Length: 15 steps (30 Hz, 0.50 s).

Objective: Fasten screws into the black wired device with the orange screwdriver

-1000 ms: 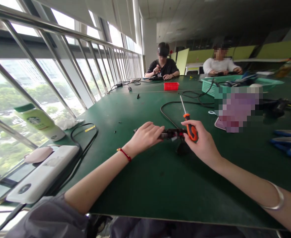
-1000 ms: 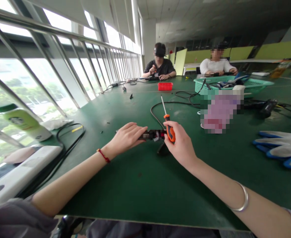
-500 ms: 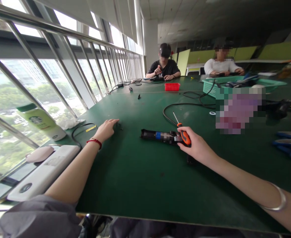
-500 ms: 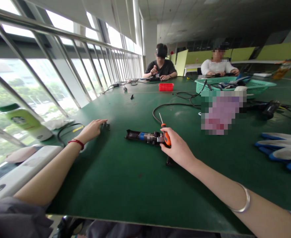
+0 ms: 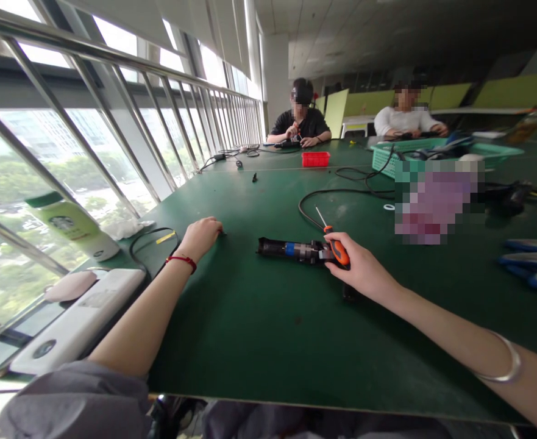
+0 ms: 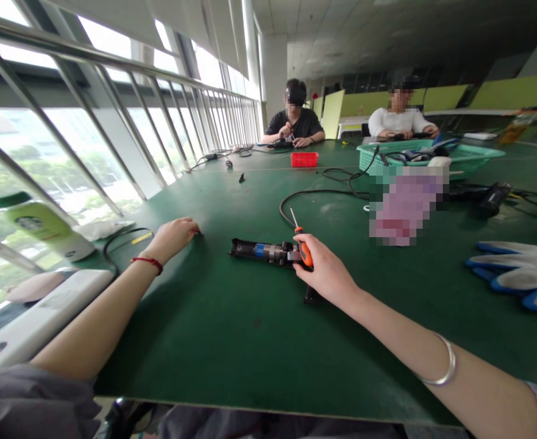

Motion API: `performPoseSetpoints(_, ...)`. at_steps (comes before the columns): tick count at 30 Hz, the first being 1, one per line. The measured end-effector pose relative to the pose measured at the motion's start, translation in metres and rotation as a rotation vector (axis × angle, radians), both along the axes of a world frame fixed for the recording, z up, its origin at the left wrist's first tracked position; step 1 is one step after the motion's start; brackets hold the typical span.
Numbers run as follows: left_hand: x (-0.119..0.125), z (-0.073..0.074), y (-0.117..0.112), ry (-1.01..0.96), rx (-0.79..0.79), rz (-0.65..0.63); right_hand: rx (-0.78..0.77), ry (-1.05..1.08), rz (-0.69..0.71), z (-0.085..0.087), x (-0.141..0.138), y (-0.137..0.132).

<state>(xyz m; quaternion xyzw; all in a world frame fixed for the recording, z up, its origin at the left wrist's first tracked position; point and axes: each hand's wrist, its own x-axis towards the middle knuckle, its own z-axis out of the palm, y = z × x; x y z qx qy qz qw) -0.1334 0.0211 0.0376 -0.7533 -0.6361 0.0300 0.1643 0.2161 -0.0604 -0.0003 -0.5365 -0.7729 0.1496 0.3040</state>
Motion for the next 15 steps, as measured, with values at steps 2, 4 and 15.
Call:
performPoseSetpoints(2, -0.001, -0.002, 0.001, -0.008, 0.010, -0.003, 0.005, -0.003, 0.002, 0.000, 0.000, 0.001)
performPoseSetpoints(4, -0.001, -0.003, 0.001, -0.018, 0.025, 0.000, 0.015, 0.006, 0.005, 0.000, 0.000, 0.002)
performPoseSetpoints(15, 0.011, 0.000, -0.005, 0.020, -0.042, -0.038, 0.026, 0.001, -0.011, -0.002, 0.000, 0.003)
